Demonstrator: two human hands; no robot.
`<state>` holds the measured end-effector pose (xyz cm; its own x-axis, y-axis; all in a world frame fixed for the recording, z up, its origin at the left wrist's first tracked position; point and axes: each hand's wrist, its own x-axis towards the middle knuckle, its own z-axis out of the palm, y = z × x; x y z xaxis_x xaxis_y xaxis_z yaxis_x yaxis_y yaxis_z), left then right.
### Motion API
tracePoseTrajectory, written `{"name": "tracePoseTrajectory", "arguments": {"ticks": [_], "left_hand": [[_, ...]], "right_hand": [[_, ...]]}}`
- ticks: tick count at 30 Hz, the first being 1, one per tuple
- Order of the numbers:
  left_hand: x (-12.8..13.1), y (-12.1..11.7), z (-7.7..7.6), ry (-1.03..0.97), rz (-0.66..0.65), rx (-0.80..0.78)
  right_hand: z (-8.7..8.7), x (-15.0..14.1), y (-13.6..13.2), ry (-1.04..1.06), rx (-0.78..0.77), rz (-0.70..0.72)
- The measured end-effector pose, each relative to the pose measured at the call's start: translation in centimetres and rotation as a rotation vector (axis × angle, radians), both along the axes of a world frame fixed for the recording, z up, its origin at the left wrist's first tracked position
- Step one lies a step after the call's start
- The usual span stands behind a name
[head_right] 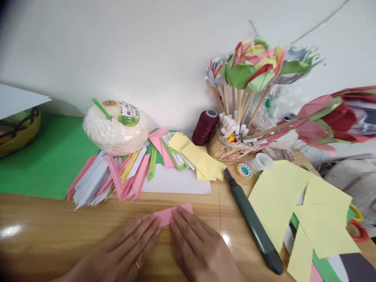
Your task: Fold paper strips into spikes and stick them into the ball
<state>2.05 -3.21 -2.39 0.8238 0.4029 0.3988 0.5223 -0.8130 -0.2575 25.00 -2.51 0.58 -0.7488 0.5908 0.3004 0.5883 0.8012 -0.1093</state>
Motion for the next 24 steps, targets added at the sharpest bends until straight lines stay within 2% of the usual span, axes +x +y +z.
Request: {"name": "tracePoseTrajectory", "arguments": {"ticks": [8,12,14,19,23,24], "left_hand": [[-0.4,-1.2,0.4,0.198,0.082,0.111],[-0.5,-1.2,0.3,0.240,0.119,0.133],[-0.5,-1.0,-0.1,0.204,0.123,0.123],[0.1,-0.3,-1.6,-0.032,0.097,0.051],[0.8,0.5,-1.7,-0.002,0.113,-0.091],[0.9,0.6,-1.5,0.013,0.102,-0.113]], "right_hand": [[0.3,0.5,0.3,-0.022,-0.017,0.048],[0.1,0.6,0.5,0.003,0.038,0.046],[0.0,0.6,0.5,0.003,0.070,0.042],[0.0,0.6,0.6,-0.073,0.085,0.050],[-1.5,-0.1,0.0,-0.061,0.096,-0.008],[-2.1,-0.3,-0.2,0.042,0.159,-0.070]]}}
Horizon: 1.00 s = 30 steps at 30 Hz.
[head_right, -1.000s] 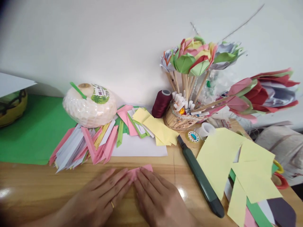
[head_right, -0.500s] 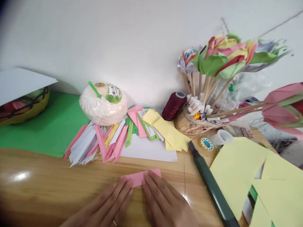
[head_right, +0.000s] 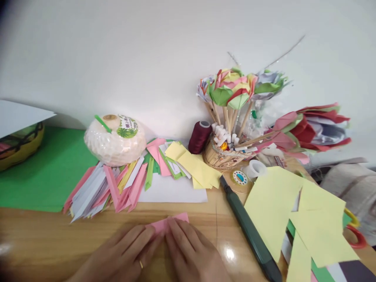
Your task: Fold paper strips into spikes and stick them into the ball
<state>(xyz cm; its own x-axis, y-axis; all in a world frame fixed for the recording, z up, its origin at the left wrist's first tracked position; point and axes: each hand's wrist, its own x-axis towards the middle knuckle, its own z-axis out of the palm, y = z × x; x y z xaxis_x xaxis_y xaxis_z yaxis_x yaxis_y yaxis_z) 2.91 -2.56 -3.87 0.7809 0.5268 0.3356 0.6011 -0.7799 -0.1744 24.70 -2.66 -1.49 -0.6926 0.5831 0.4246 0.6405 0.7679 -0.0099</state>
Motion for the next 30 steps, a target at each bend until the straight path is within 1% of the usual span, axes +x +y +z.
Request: {"name": "tracePoseTrajectory", "arguments": {"ticks": [1,2,3,5,7,9,11,14,17,19,22,24,26,28,30], "left_hand": [[0.0,0.1,0.3,0.001,-0.013,-0.013],[0.0,0.2,0.5,-0.011,-0.020,-0.017],[0.0,0.3,0.8,-0.028,-0.025,-0.017],[-0.2,0.3,1.1,-0.057,-0.027,-0.005],[-0.5,-0.1,1.1,-0.051,-0.018,0.008],[-0.9,-0.5,0.9,-0.017,-0.007,0.011],[-1.4,-1.1,0.6,0.021,0.002,-0.001],[-2.1,-1.5,0.3,0.039,0.008,-0.028],[-2.5,-1.4,0.5,0.042,0.010,-0.070],[-2.4,-1.1,0.9,0.064,0.010,-0.108],[-1.8,-0.7,1.7,0.072,0.002,-0.135],[-1.5,-0.4,2.2,0.033,-0.005,-0.110],[-1.3,-0.1,2.6,-0.008,-0.011,-0.082],[-1.4,0.3,2.8,-0.039,-0.015,-0.065],[-1.7,0.7,3.1,-0.062,-0.027,-0.054]], "right_hand": [[-0.4,-0.1,-0.1,0.033,-0.022,-0.055],[-0.6,-0.2,-0.2,0.053,-0.048,-0.078],[-0.6,-0.2,-0.2,0.049,-0.076,-0.072],[0.2,0.2,0.0,0.029,-0.136,-0.030],[1.4,0.9,0.4,-0.049,-0.185,0.016],[2.5,1.8,1.0,-0.057,-0.151,0.012],[3.0,2.7,1.5,-0.057,-0.132,0.006],[3.0,3.7,2.1,-0.057,-0.102,0.029],[2.7,4.1,2.2,-0.056,-0.078,0.037],[2.8,3.8,1.9,-0.040,-0.049,0.012],[2.9,2.2,1.3,-0.056,-0.041,0.004],[2.7,0.7,0.8,-0.119,-0.103,0.047],[2.4,-0.3,0.6,-0.205,-0.177,0.055],[2.2,-0.5,0.6,-0.235,-0.206,0.059],[2.2,0.4,1.0,-0.230,-0.226,0.074]]}}
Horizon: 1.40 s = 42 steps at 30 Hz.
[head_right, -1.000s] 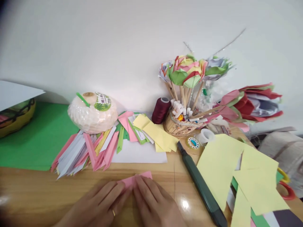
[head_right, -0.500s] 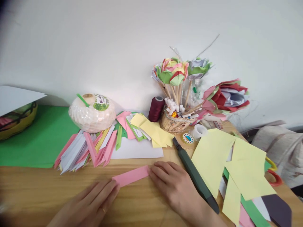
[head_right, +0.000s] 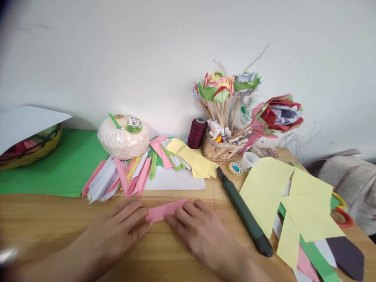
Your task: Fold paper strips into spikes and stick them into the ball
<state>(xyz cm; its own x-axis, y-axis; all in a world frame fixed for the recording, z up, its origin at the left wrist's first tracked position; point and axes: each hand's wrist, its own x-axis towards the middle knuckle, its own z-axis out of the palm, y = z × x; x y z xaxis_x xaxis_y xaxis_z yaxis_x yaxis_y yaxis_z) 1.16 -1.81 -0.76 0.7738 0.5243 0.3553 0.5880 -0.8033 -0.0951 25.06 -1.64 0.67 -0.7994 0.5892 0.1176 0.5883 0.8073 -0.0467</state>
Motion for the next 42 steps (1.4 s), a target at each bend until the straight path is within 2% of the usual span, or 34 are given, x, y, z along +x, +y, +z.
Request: {"name": "tracePoseTrajectory", "arguments": {"ticks": [4,8,12,16,21,25,30,36,38,39,41,42], "left_hand": [[-1.0,0.7,0.9,0.018,-0.043,0.012],[-1.8,0.9,1.9,0.102,-0.048,-0.046],[-2.0,0.8,2.1,0.132,-0.049,-0.058],[-1.9,0.6,2.0,0.146,-0.052,-0.060],[-2.3,0.4,2.4,0.145,-0.069,-0.066],[-2.8,0.8,3.4,0.132,-0.112,-0.140],[-3.5,1.7,4.7,0.083,-0.059,-0.208],[-3.8,2.2,4.8,0.016,0.050,-0.225],[-3.6,2.3,4.8,-0.012,0.097,-0.269],[-3.5,2.4,4.7,-0.040,0.129,-0.296],[-3.1,2.5,4.6,-0.129,0.192,-0.362],[-2.9,2.5,4.5,-0.184,0.213,-0.409]], "right_hand": [[0.3,2.2,1.0,0.049,-0.052,0.052],[0.5,3.0,1.5,0.090,-0.071,0.056],[0.8,3.3,1.5,0.154,-0.094,0.055],[1.0,3.5,1.3,0.181,-0.044,0.053],[0.7,2.8,1.0,0.225,0.083,0.052],[0.4,1.9,0.7,0.249,0.213,-0.012],[0.2,0.6,0.9,0.208,0.216,-0.073],[0.2,-0.5,1.9,0.203,0.250,0.093],[0.5,-1.0,1.9,0.330,0.125,-0.009],[0.8,-1.3,1.9,0.416,-0.001,-0.109],[1.5,-1.9,1.8,0.567,-0.362,-0.321],[1.9,-2.1,1.8,0.595,-0.538,-0.381]]}}
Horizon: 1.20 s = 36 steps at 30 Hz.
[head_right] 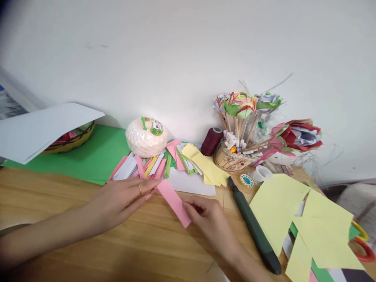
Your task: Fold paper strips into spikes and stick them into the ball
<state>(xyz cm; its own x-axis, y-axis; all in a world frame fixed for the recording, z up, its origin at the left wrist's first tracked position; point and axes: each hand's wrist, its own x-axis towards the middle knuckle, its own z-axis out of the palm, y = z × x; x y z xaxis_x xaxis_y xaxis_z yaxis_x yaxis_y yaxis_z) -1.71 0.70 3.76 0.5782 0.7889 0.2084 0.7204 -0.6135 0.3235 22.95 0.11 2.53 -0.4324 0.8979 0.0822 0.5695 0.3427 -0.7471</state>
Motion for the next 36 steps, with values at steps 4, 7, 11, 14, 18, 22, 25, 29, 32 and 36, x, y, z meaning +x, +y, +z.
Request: {"name": "tracePoseTrajectory", "arguments": {"ticks": [4,7,11,14,18,22,25,29,32,36], "left_hand": [[1.3,-0.2,-0.7,-0.293,0.012,-0.391],[2.6,-0.5,-1.0,-0.615,-0.078,-0.822],[4.3,-0.3,-0.7,-0.883,-0.091,-1.127],[5.1,0.5,-0.3,-0.945,-0.003,-1.211],[5.8,1.7,-0.3,-0.841,-0.034,-1.225],[6.4,2.4,-0.5,-0.789,-0.166,-1.302],[6.6,2.8,-0.6,-0.830,-0.260,-1.358],[6.1,3.5,-1.0,-0.831,-0.152,-1.402],[5.6,3.9,-1.3,-0.836,-0.069,-1.401],[5.2,4.1,-1.4,-0.816,-0.073,-1.403]], "right_hand": [[0.4,-0.3,-0.4,0.195,-0.354,-0.083],[-0.1,-0.3,-0.9,0.317,-0.504,-0.114],[-0.8,-0.6,-1.5,0.437,-0.624,-0.078],[-1.2,-0.6,-1.9,0.423,-0.597,-0.017],[-1.8,0.4,-2.1,0.135,0.167,-0.129],[-1.8,1.6,-1.9,-0.233,0.754,-0.038],[-1.5,2.0,-1.5,-0.345,0.787,0.109],[-1.2,2.3,-1.0,-0.371,0.779,0.160],[-1.3,2.4,-0.8,-0.402,0.787,0.193],[-1.4,2.3,-0.8,-0.443,0.802,0.202]]}}
